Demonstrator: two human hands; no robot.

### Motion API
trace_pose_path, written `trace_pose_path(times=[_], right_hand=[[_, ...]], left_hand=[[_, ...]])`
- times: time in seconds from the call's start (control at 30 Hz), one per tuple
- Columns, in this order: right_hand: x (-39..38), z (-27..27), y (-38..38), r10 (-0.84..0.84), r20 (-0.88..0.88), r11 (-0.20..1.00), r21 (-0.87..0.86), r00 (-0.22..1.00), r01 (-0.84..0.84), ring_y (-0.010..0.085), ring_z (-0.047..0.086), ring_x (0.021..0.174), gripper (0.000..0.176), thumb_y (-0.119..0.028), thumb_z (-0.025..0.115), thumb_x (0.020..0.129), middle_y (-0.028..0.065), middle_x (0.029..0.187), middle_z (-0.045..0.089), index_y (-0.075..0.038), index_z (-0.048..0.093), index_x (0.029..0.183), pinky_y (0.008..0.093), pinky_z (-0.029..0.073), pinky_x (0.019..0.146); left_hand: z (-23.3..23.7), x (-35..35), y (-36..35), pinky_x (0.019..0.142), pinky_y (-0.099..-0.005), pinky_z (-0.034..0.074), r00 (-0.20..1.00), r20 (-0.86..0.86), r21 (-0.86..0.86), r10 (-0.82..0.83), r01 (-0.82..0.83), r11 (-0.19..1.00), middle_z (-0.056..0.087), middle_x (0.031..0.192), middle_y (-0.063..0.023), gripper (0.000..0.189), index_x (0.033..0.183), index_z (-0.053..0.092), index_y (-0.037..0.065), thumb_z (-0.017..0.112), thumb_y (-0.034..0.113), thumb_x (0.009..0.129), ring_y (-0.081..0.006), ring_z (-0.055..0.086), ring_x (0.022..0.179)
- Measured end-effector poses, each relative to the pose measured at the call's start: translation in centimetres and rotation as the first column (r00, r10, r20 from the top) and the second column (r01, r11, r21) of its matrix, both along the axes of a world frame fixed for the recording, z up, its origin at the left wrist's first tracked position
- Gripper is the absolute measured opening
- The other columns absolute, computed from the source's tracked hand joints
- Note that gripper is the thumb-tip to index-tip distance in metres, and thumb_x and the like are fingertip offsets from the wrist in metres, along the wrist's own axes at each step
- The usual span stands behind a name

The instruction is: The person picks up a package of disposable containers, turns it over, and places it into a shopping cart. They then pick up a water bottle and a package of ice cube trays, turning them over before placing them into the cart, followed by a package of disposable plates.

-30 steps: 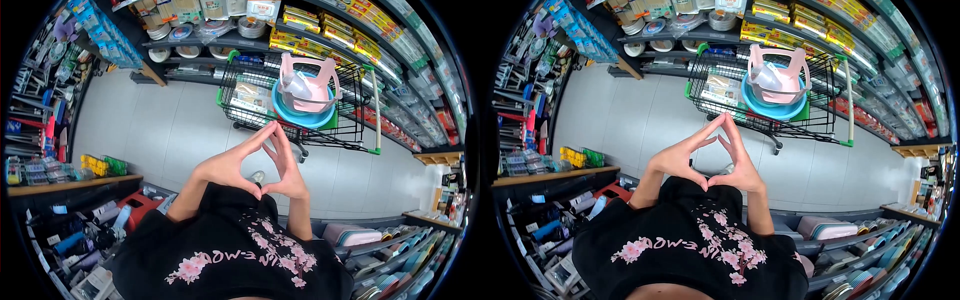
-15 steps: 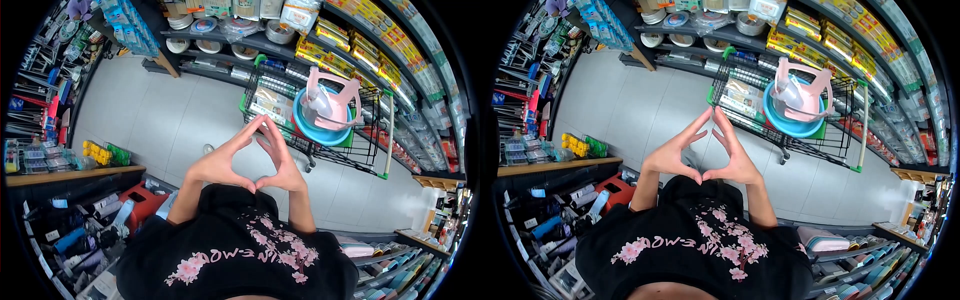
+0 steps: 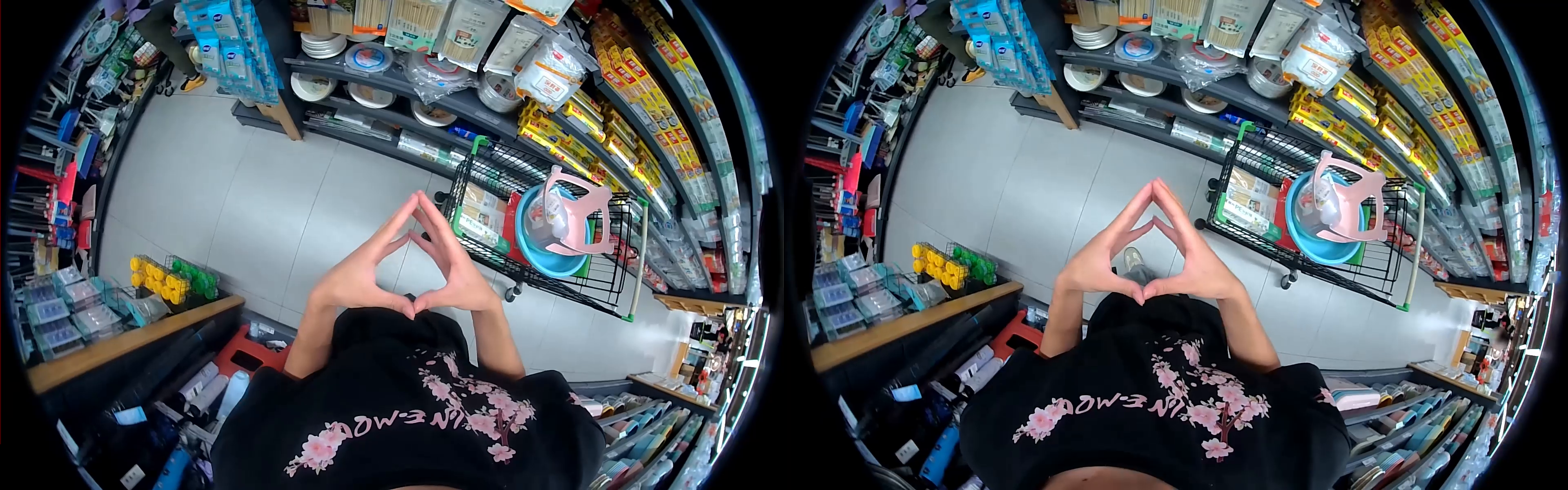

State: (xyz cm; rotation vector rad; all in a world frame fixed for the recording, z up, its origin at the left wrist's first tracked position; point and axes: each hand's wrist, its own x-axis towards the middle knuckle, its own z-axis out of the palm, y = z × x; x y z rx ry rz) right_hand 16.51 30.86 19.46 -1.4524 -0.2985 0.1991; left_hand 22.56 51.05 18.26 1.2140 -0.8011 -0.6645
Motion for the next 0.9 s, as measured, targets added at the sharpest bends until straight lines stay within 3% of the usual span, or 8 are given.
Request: trace_pose_path(times=[0.4, 0.47, 0.67, 0.7, 0.73, 0.8, 0.87, 0.9], right_hand=[[7.2, -1.9, 0.7, -0.056, 0.000, 0.997, 0.045, 0.998, 0.056, 0.0311, 0.006, 0.156, 0.140, -0.031, 0.099, 0.059, 0.0140, 0.169, -0.001, -0.010, 0.007, 0.162, 0.0516, 0.021, 0.123], [8.8, -2.4, 0.1, -0.056, -0.001, 0.996, 0.075, 0.998, 0.056, 0.0307, 0.007, 0.156, 0.140, -0.031, 0.099, 0.059, 0.0133, 0.169, -0.001, -0.011, 0.007, 0.162, 0.0518, 0.021, 0.122], [15.6, -4.2, -3.7, -0.097, -0.013, 0.986, 0.135, 0.995, 0.098, 0.0307, 0.010, 0.155, 0.134, -0.023, 0.097, 0.061, 0.0130, 0.169, 0.005, -0.010, 0.010, 0.162, 0.0520, 0.022, 0.122], [17.2, -5.1, -5.1, -0.141, -0.019, 0.981, 0.129, 0.990, 0.143, 0.0308, 0.020, 0.153, 0.122, -0.019, 0.093, 0.067, 0.0135, 0.167, 0.014, -0.009, 0.016, 0.161, 0.0507, 0.028, 0.120], [19.0, -6.0, -6.6, -0.182, -0.023, 0.975, 0.123, 0.983, 0.183, 0.0309, 0.029, 0.150, 0.110, -0.016, 0.089, 0.073, 0.0139, 0.165, 0.023, -0.008, 0.023, 0.160, 0.0494, 0.034, 0.117], [24.0, -9.4, -9.9, -0.378, -0.242, 0.905, 0.106, 0.894, 0.411, 0.0287, 0.053, 0.131, 0.075, -0.013, 0.077, 0.086, 0.0133, 0.148, 0.049, -0.005, 0.040, 0.151, 0.0448, 0.047, 0.107], [30.9, -17.1, -14.8, -0.534, -0.333, 0.796, 0.110, 0.777, 0.595, 0.0247, 0.064, 0.112, 0.049, -0.016, 0.069, 0.093, 0.0098, 0.128, 0.064, -0.004, 0.053, 0.138, 0.0399, 0.055, 0.094], [34.3, -20.6, -17.2, -0.566, -0.412, 0.741, 0.123, 0.713, 0.660, 0.0251, 0.065, 0.110, 0.044, -0.019, 0.066, 0.096, 0.0103, 0.124, 0.064, -0.003, 0.054, 0.135, 0.0407, 0.055, 0.094]], left_hand=[[-0.7, 8.7, 0.3, 0.122, -0.0526, 0.022, 0.997, -0.061, 0.031, -0.043, 0.045, 0.998, 0.000, 0.169, -0.0157, 0.151, 0.161, 0.003, 0.004, 0.101, 0.026, 0.049, -0.0308, 0.003, 0.156], [-0.7, 10.6, -0.4, 0.122, -0.0495, 0.025, 0.998, -0.033, 0.034, -0.060, 0.061, 0.998, 0.004, 0.169, -0.0148, 0.141, 0.162, 0.005, 0.006, 0.099, 0.024, 0.058, -0.0287, 0.009, 0.155], [-2.0, 17.8, -4.6, 0.122, -0.0520, 0.024, 0.996, -0.081, 0.067, -0.047, 0.053, 0.996, 0.007, 0.168, -0.0165, 0.137, 0.161, 0.009, 0.005, 0.098, 0.020, 0.058, -0.0308, 0.009, 0.156], [-2.4, 19.3, -5.6, 0.122, -0.0520, 0.024, 0.996, -0.083, 0.069, -0.045, 0.050, 0.996, 0.007, 0.168, -0.0165, 0.137, 0.161, 0.009, 0.005, 0.098, 0.020, 0.058, -0.0308, 0.009, 0.156], [-2.9, 20.9, -6.7, 0.120, -0.0502, 0.029, 0.997, -0.079, 0.137, 0.017, -0.006, 0.991, 0.017, 0.166, -0.0173, 0.119, 0.160, 0.018, 0.004, 0.092, 0.016, 0.068, -0.0308, 0.019, 0.153], [-2.9, 23.1, -8.6, 0.118, -0.0484, 0.033, 0.992, -0.091, 0.222, 0.087, -0.065, 0.973, 0.027, 0.163, -0.0182, 0.101, 0.158, 0.027, 0.004, 0.086, 0.012, 0.077, -0.0308, 0.029, 0.150], [-2.4, 25.4, -10.6, 0.112, -0.0430, 0.041, 0.944, -0.030, 0.400, 0.327, -0.289, 0.870, 0.050, 0.149, -0.0162, 0.063, 0.147, 0.047, 0.002, 0.073, 0.006, 0.090, -0.0277, 0.048, 0.138], [-2.6, 26.7, -11.4, 0.112, -0.0430, 0.041, 0.943, -0.025, 0.403, 0.333, -0.295, 0.866, 0.050, 0.149, -0.0162, 0.063, 0.147, 0.047, 0.002, 0.073, 0.006, 0.090, -0.0277, 0.048, 0.138]])
